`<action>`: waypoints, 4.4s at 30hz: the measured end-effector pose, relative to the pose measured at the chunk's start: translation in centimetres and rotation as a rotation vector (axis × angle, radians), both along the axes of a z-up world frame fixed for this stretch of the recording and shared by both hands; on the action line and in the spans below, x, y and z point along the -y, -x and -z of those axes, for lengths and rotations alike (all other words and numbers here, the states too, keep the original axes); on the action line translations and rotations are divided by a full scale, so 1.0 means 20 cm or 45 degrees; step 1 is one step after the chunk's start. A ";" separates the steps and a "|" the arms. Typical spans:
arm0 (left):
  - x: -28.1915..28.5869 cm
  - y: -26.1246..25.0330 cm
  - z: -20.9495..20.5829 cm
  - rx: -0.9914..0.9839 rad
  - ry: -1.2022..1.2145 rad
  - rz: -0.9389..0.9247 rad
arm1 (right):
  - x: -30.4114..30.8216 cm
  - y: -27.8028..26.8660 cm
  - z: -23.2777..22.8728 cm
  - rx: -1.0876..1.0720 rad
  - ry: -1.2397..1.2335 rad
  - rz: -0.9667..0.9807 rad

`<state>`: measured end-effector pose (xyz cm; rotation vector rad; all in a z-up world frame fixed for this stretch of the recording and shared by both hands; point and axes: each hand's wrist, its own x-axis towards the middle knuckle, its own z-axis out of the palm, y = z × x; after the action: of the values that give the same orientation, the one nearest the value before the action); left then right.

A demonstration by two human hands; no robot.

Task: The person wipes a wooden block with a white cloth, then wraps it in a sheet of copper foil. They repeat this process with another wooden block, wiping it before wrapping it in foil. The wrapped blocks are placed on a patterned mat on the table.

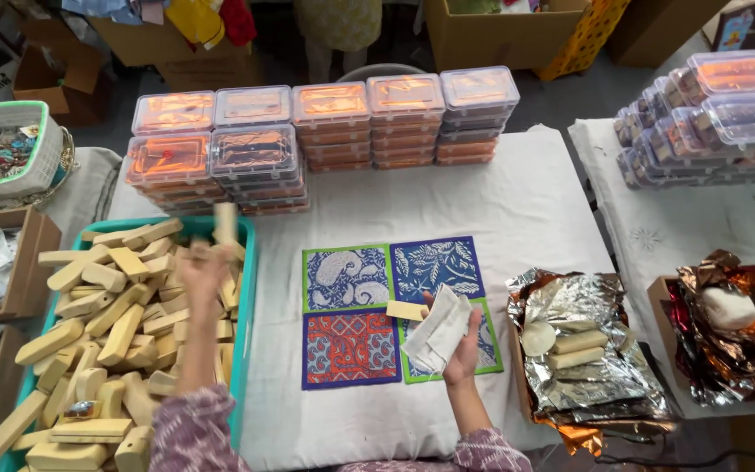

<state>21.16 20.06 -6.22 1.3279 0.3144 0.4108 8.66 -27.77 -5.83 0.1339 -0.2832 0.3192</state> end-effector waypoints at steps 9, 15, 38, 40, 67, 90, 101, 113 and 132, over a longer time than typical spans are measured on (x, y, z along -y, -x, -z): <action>1.08 0.60 0.05 -0.554 0.512 0.440 | -0.11 -0.08 0.72 -0.417 0.300 -0.075; 1.21 0.81 -0.18 -0.509 0.397 0.344 | -0.12 -0.09 -0.01 -0.247 -0.246 -0.369; 1.43 0.90 -0.28 -0.359 0.246 0.260 | 0.04 -0.09 0.24 -0.287 -0.195 -0.313; 1.46 0.89 -0.29 -0.346 0.242 0.286 | 0.07 -0.12 0.27 -0.248 -0.104 -0.218; 1.55 0.74 0.08 -0.338 0.620 0.463 | 0.05 -0.12 -0.03 -0.187 0.416 -0.380; 1.54 0.34 -0.59 -0.484 -1.427 0.449 | 0.07 -0.21 0.31 -0.355 1.075 -0.058; 1.75 0.50 -0.38 -0.353 -1.317 0.531 | 0.12 -0.16 0.63 -0.684 0.351 -0.343; 1.78 0.61 -0.33 -0.140 -1.750 0.464 | 0.05 -0.19 0.38 -0.527 0.746 -0.262; 1.68 0.72 -0.06 0.163 -1.475 0.086 | -0.11 -0.14 0.35 -0.500 1.153 0.016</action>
<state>6.82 -13.59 -4.93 2.4144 -0.1258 0.6562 11.49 -25.58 -12.84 -0.6921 0.2649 0.3749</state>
